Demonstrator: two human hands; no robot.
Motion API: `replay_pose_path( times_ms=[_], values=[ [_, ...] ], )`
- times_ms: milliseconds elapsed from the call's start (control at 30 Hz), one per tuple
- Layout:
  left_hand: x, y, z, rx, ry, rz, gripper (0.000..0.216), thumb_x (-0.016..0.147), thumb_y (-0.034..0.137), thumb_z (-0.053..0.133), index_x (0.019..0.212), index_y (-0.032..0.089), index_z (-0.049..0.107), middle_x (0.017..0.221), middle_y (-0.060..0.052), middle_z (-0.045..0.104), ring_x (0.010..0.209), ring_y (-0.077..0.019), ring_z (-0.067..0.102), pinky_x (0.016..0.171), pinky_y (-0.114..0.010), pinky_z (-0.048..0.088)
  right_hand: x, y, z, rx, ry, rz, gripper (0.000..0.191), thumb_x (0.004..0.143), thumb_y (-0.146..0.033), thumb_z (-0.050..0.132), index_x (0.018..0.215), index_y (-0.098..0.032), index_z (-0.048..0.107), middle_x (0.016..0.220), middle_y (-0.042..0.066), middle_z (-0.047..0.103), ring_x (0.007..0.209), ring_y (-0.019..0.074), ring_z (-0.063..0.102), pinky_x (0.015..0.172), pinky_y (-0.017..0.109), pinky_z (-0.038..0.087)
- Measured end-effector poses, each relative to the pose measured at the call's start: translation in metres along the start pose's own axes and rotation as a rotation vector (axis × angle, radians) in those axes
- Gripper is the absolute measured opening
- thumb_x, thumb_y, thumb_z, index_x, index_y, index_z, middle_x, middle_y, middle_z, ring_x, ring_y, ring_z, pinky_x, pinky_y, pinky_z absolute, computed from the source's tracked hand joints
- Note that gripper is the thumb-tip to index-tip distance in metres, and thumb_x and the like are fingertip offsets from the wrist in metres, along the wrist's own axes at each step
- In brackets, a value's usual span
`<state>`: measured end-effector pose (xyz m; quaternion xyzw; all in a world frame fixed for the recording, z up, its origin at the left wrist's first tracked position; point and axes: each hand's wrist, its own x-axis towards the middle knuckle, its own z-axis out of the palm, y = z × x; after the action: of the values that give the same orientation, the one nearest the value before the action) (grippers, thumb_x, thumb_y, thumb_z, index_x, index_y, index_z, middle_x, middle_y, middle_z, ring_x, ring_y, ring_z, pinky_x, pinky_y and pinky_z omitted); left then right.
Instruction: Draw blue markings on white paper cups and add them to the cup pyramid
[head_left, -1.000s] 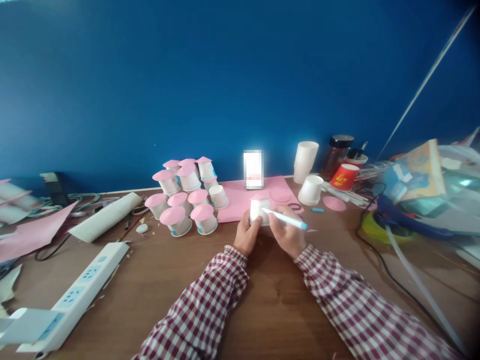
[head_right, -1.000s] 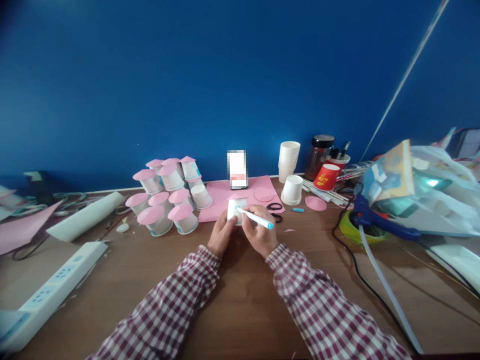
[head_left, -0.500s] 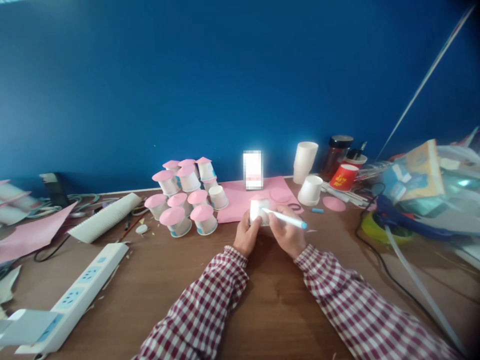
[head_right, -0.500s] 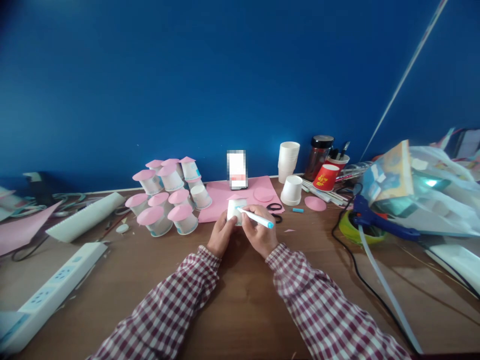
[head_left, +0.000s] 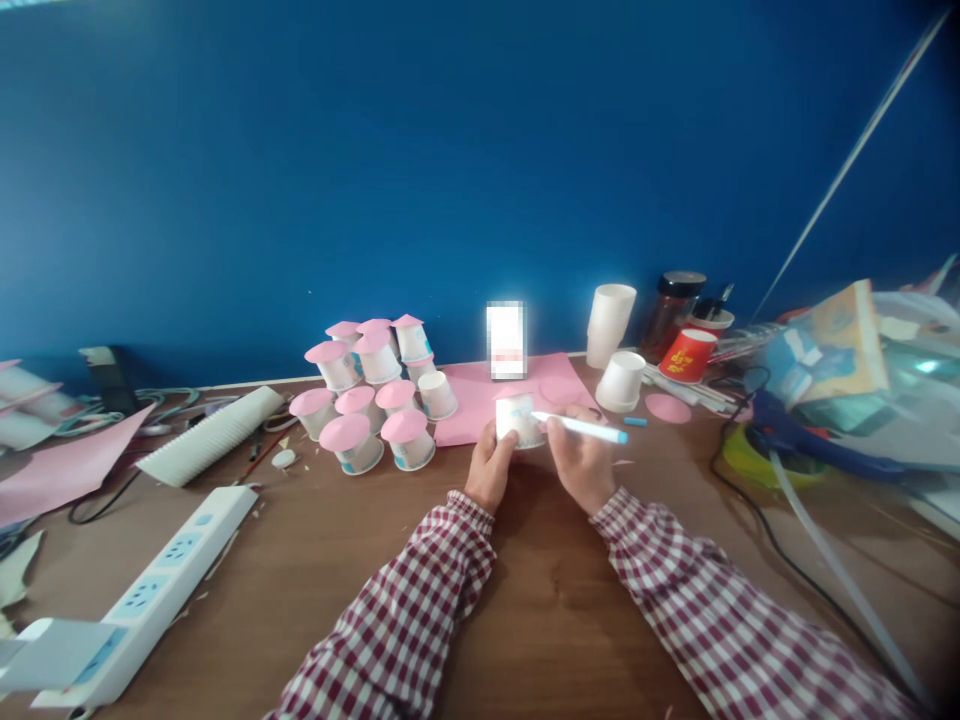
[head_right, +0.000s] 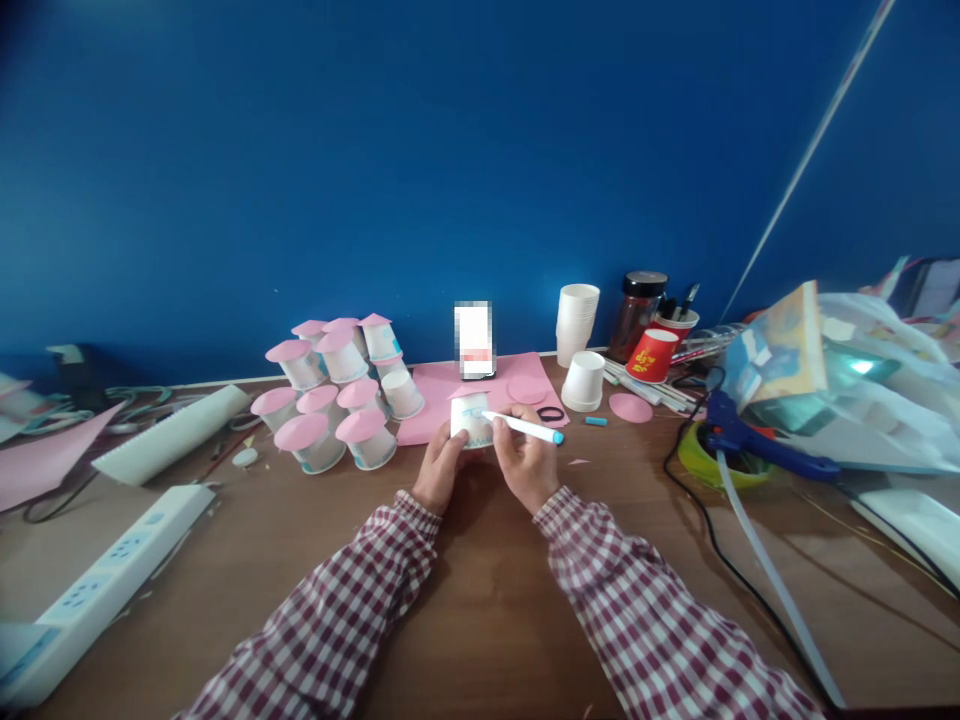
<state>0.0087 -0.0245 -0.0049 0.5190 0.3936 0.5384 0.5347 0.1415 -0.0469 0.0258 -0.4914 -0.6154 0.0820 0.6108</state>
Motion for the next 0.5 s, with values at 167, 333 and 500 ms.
replay_pose_path(
  times_ms=[167,333,500],
  values=[
    [0.0004,-0.0008,0.0000,-0.058,-0.011,-0.017,0.038,0.080,0.042,0.053,0.108,0.016,0.058,0.107,-0.008,0.063,0.096,-0.0224,0.058,0.081,-0.034,0.049,-0.0024,0.0010,0.0011,-0.002,-0.023,-0.032,0.011,0.085,-0.028,0.052,0.089,-0.019,0.056,0.079,0.004,0.065,0.069,0.0159,0.063,0.060,0.026,0.052],
    [-0.0003,0.0010,-0.0001,-0.030,-0.026,-0.009,0.040,0.080,0.042,0.055,0.110,0.016,0.058,0.109,-0.009,0.062,0.101,-0.0236,0.057,0.086,-0.036,0.046,0.0002,0.0000,-0.0006,0.011,-0.002,0.015,0.012,0.086,-0.029,0.051,0.087,-0.018,0.056,0.074,0.004,0.066,0.067,0.0160,0.063,0.061,0.026,0.052],
    [0.0008,-0.0005,-0.0001,-0.049,0.013,-0.011,0.038,0.079,0.041,0.055,0.107,0.017,0.060,0.108,-0.008,0.063,0.100,-0.0237,0.057,0.087,-0.037,0.046,0.0002,0.0001,-0.0004,0.018,-0.029,0.023,0.012,0.086,-0.030,0.051,0.086,-0.019,0.056,0.076,0.003,0.065,0.067,0.0153,0.063,0.060,0.025,0.051]
  ],
)
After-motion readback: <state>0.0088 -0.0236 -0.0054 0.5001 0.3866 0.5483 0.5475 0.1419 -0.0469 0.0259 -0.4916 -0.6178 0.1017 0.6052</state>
